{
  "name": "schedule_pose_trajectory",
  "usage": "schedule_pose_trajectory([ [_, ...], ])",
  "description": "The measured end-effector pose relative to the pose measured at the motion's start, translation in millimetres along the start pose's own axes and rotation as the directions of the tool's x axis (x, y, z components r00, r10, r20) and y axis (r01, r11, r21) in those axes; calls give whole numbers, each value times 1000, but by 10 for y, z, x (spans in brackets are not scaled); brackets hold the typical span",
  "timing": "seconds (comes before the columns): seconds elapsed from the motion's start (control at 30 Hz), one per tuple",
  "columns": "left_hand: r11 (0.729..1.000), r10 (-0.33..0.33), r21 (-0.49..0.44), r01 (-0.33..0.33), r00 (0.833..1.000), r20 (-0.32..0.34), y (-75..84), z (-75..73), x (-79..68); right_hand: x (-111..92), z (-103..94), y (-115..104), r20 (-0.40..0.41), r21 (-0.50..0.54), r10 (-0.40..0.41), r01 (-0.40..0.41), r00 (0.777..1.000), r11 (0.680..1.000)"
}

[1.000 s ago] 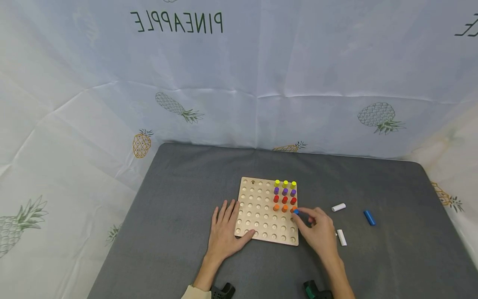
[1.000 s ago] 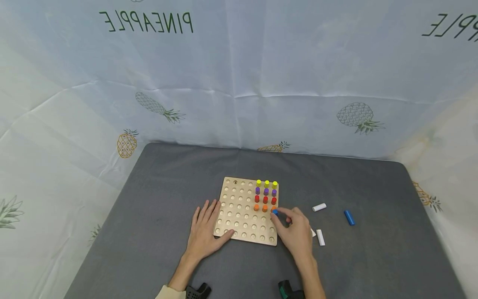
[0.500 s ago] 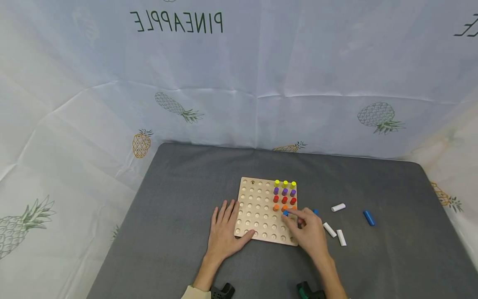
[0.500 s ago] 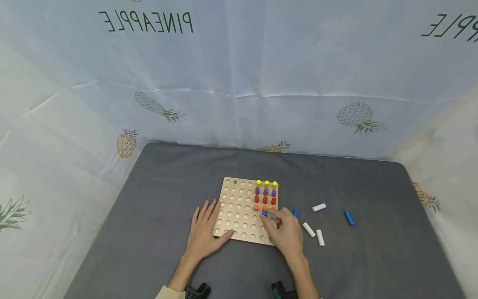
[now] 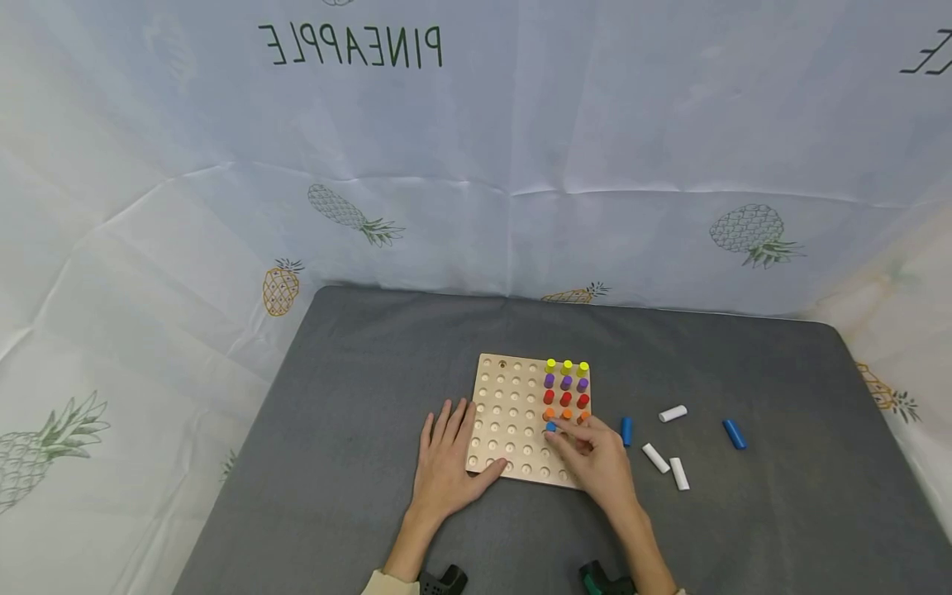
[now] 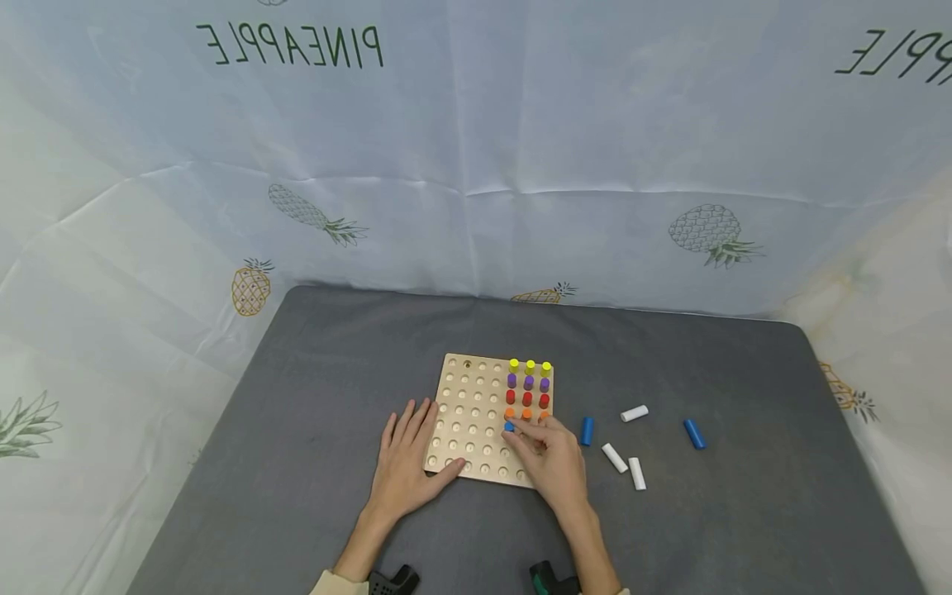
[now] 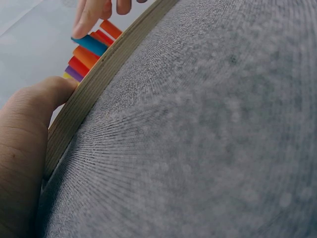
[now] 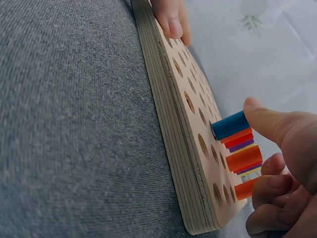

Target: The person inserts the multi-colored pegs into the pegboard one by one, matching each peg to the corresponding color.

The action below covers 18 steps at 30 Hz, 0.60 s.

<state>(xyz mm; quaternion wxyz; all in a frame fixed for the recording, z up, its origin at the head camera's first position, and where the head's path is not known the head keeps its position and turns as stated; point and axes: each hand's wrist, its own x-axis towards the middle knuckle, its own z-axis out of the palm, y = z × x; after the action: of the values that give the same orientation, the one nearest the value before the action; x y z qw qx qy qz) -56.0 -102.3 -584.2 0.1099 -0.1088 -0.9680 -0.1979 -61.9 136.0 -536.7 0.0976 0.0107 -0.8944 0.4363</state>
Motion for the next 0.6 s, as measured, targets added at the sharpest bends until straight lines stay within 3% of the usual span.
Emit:
schedule_pose_trajectory([
  [0.6, 1000, 7, 1, -7, 1000, -2, 0, -3, 6, 20, 32, -14, 1, 9, 1, -1, 1000, 1000],
])
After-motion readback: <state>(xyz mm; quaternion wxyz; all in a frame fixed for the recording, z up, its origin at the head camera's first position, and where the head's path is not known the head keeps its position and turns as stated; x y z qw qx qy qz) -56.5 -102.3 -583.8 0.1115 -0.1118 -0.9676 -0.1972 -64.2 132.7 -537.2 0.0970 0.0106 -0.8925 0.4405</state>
